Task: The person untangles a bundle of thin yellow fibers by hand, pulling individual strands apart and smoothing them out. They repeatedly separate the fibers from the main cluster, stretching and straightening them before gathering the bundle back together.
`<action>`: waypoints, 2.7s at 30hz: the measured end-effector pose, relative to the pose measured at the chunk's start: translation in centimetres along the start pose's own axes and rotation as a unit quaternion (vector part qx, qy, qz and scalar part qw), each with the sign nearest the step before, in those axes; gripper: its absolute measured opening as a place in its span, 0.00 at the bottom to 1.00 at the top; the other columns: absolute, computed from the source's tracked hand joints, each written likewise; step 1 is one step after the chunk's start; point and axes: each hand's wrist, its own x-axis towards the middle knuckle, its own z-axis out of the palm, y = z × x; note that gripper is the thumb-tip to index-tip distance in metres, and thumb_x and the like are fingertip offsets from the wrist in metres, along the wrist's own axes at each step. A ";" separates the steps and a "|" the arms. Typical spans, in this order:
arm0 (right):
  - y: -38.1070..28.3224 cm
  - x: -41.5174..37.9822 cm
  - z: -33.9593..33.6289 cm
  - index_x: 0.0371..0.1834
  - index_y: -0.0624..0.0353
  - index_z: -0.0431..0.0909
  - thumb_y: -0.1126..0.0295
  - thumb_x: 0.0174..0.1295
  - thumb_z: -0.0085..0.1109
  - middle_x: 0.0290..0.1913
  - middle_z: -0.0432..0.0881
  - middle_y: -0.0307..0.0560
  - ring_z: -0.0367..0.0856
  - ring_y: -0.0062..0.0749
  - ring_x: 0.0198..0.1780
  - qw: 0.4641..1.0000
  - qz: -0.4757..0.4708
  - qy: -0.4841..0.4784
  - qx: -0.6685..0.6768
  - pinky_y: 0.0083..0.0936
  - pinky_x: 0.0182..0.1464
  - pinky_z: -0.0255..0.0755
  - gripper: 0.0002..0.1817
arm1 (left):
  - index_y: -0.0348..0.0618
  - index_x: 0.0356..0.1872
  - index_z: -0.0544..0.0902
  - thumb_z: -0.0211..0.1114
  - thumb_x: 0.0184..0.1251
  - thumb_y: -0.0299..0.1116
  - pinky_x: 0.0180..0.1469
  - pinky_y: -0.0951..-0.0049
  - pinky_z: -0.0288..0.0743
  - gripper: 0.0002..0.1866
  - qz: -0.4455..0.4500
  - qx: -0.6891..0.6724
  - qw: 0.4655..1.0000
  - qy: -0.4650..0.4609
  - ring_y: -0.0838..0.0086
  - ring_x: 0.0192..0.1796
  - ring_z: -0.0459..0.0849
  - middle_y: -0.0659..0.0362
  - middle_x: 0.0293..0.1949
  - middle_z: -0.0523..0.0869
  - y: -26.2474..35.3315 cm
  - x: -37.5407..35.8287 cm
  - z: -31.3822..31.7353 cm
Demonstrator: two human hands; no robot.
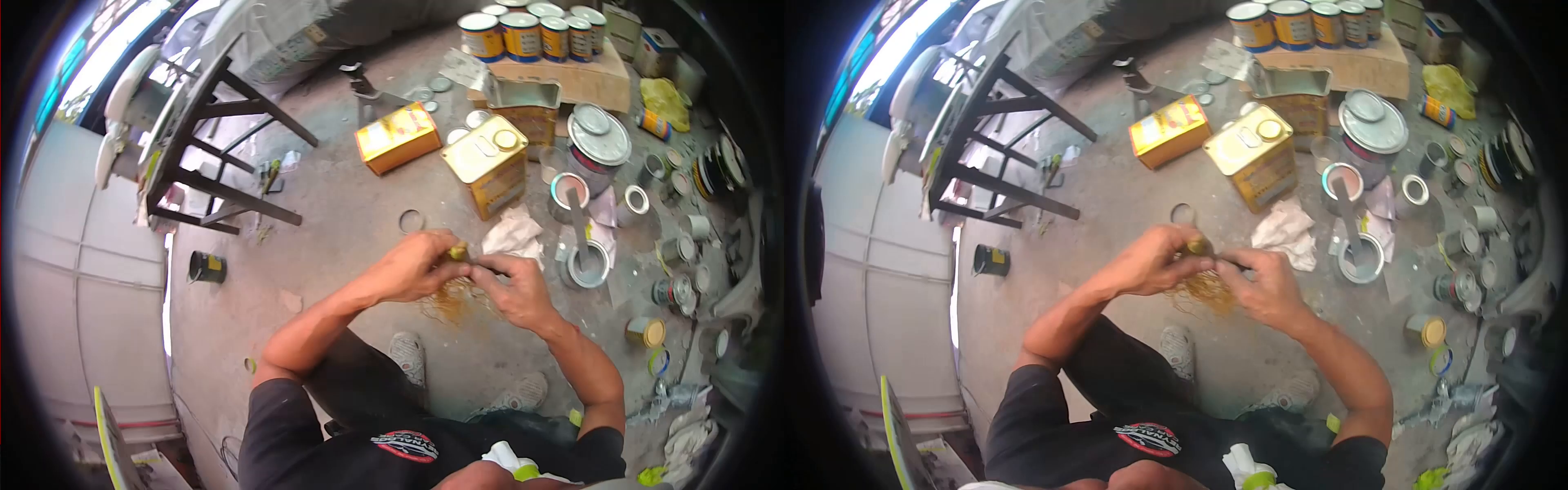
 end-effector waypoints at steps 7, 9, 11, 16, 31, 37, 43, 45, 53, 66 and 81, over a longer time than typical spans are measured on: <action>3.0 0.7 0.4 0.41 0.69 0.80 0.75 0.61 0.56 0.30 0.84 0.56 0.83 0.31 0.33 0.975 -0.109 0.120 -0.149 0.29 0.36 0.73 0.09 | 0.34 0.34 0.78 0.66 0.63 0.34 0.45 0.57 0.72 0.12 0.049 0.069 0.994 -0.074 0.50 0.41 0.79 0.47 0.34 0.80 0.5 0.3 1.5; 3.9 0.8 -0.8 0.43 0.70 0.81 0.75 0.64 0.54 0.29 0.83 0.53 0.81 0.23 0.33 0.989 -0.032 0.119 -0.080 0.27 0.36 0.72 0.10 | 0.34 0.33 0.78 0.65 0.64 0.34 0.44 0.59 0.72 0.12 0.054 0.069 0.984 -0.156 0.52 0.40 0.79 0.48 0.33 0.80 0.3 0.2 1.2; 4.3 0.5 -2.5 0.46 0.69 0.81 0.74 0.65 0.53 0.27 0.83 0.47 0.79 0.20 0.32 0.988 -0.013 0.125 -0.090 0.24 0.35 0.70 0.12 | 0.35 0.36 0.79 0.63 0.68 0.35 0.43 0.66 0.73 0.11 0.114 -0.111 0.978 -0.133 0.64 0.38 0.80 0.54 0.33 0.83 -2.2 0.4 0.5; 9.9 -3.5 1.3 0.47 0.68 0.82 0.72 0.63 0.51 0.19 0.80 0.45 0.81 0.26 0.21 0.980 0.185 0.076 0.014 0.25 0.26 0.74 0.15 | 0.40 0.44 0.81 0.61 0.73 0.34 0.44 0.77 0.71 0.09 0.105 -0.288 0.923 0.235 0.82 0.39 0.76 0.65 0.36 0.81 -2.9 -0.7 -5.3; 6.5 -3.1 -0.9 0.41 0.62 0.74 0.56 0.75 0.46 0.31 0.81 0.48 0.83 0.31 0.31 0.876 0.214 0.201 0.383 0.30 0.37 0.82 0.18 | 0.43 0.43 0.74 0.54 0.77 0.42 0.25 0.79 0.76 0.12 -0.249 -0.210 0.941 -0.091 0.86 0.18 0.66 0.70 0.19 0.65 -1.8 -4.3 -10.2; 1.1 -2.2 -5.1 0.38 0.57 0.71 0.47 0.76 0.37 0.17 0.73 0.41 0.79 0.31 0.22 0.811 0.091 0.171 0.553 0.37 0.36 0.82 0.24 | 0.45 0.43 0.73 0.53 0.78 0.42 0.24 0.79 0.73 0.11 -0.153 -0.285 0.945 -0.053 0.86 0.20 0.65 0.69 0.21 0.66 -5.1 -2.9 -4.7; 3.4 -3.1 -3.9 0.34 0.54 0.65 0.47 0.77 0.31 0.14 0.55 0.31 0.55 0.18 0.15 0.940 0.217 -0.035 0.260 0.25 0.23 0.60 0.24 | 0.48 0.43 0.70 0.53 0.77 0.43 0.20 0.80 0.54 0.10 -0.205 -0.401 0.880 0.150 0.85 0.20 0.56 0.71 0.20 0.61 -4.8 -0.2 -7.3; 4.3 -3.2 -2.4 0.33 0.55 0.66 0.51 0.78 0.33 0.16 0.58 0.32 0.58 0.18 0.18 0.993 0.017 0.087 -0.084 0.23 0.25 0.62 0.22 | 0.46 0.39 0.71 0.54 0.77 0.44 0.20 0.79 0.60 0.13 -0.236 -0.239 0.938 0.081 0.85 0.21 0.62 0.70 0.21 0.64 -3.9 -0.2 -6.4; 7.1 -3.8 -3.8 0.27 0.57 0.66 0.63 0.70 0.40 0.24 0.59 0.36 0.60 0.24 0.26 0.911 0.026 -0.001 0.411 0.27 0.34 0.69 0.14 | 0.50 0.33 0.68 0.50 0.79 0.47 0.24 0.79 0.63 0.15 -0.070 -0.457 0.854 0.238 0.85 0.21 0.60 0.71 0.20 0.62 -5.7 -0.5 -4.3; 3.1 -4.9 -4.5 0.29 0.52 0.67 0.54 0.76 0.43 0.19 0.60 0.29 0.55 0.15 0.17 0.957 0.205 0.024 0.203 0.17 0.18 0.52 0.18 | 0.38 0.46 0.76 0.57 0.74 0.38 0.40 0.65 0.74 0.13 -0.118 0.062 0.968 0.214 0.67 0.32 0.82 0.47 0.30 0.83 -5.3 -0.3 -4.6; 1.3 -1.8 -4.5 0.45 0.49 0.70 0.60 0.76 0.44 0.22 0.62 0.34 0.55 0.15 0.16 0.880 0.192 0.087 0.426 0.16 0.16 0.52 0.08 | 0.41 0.51 0.77 0.68 0.67 0.38 0.23 0.80 0.59 0.17 -0.113 -0.436 0.885 0.122 0.85 0.21 0.65 0.70 0.24 0.70 -4.4 1.0 -1.6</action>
